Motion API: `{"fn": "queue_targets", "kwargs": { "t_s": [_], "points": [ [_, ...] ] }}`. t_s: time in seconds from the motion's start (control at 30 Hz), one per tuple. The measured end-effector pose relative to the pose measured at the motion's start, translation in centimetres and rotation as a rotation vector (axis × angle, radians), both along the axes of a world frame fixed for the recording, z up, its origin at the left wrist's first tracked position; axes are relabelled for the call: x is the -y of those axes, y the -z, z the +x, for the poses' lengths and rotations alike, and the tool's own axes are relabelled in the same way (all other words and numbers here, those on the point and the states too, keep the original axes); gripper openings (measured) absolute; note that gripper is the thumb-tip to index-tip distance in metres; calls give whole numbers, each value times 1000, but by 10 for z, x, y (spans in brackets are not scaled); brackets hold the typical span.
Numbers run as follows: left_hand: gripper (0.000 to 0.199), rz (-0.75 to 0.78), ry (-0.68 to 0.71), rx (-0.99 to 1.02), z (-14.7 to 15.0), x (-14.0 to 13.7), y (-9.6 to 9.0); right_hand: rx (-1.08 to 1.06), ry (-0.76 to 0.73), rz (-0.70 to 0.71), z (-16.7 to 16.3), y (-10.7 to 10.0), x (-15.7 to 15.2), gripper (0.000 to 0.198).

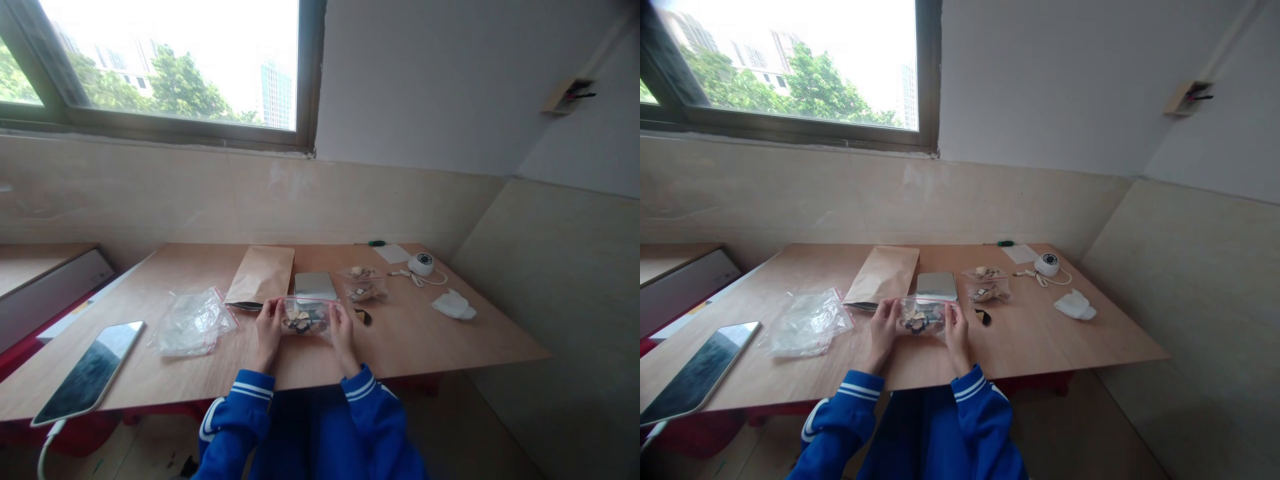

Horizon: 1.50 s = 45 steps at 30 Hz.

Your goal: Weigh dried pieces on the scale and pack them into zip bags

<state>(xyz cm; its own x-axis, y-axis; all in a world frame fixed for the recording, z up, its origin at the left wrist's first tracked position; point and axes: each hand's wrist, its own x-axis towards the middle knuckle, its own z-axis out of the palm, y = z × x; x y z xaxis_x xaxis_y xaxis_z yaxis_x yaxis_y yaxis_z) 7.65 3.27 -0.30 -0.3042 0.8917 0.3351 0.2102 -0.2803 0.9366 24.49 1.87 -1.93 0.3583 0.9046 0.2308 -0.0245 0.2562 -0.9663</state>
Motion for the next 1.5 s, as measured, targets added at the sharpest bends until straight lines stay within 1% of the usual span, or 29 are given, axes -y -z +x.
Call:
{"fn": "queue_targets", "kwargs": {
  "t_s": [0.1,0.23,0.4,0.53,0.67,0.83,0.93,1.07,1.27,1.4,1.5],
  "points": [
    [29,-16,26,55,-1,-1,-1,14,100,13,4,2,-2,41],
    [31,-28,79,98,-2,0,-3,63,178,32,7,3,-3,38],
    [32,-25,101,114,-2,1,-5,79,233,17,9,5,-3,45],
    [31,-10,113,126,-1,0,-3,79,248,52,10,5,-3,46],
    [31,-31,84,104,-2,-2,-2,93,246,61,9,3,-1,43],
    [31,-59,31,132,-4,0,-5,152,213,53,7,0,0,37],
    [31,-77,32,117,-3,1,-6,132,206,43,8,1,-1,37],
    [29,-55,18,115,-3,-1,-3,86,179,26,9,4,-1,38],
    [28,-65,25,81,-4,-1,1,90,177,21,8,2,0,38],
    [29,-61,70,94,-4,1,-4,34,168,14,6,-3,1,39],
    [29,-80,103,141,-3,3,-8,22,149,4,5,-7,2,39]
  ]
}}
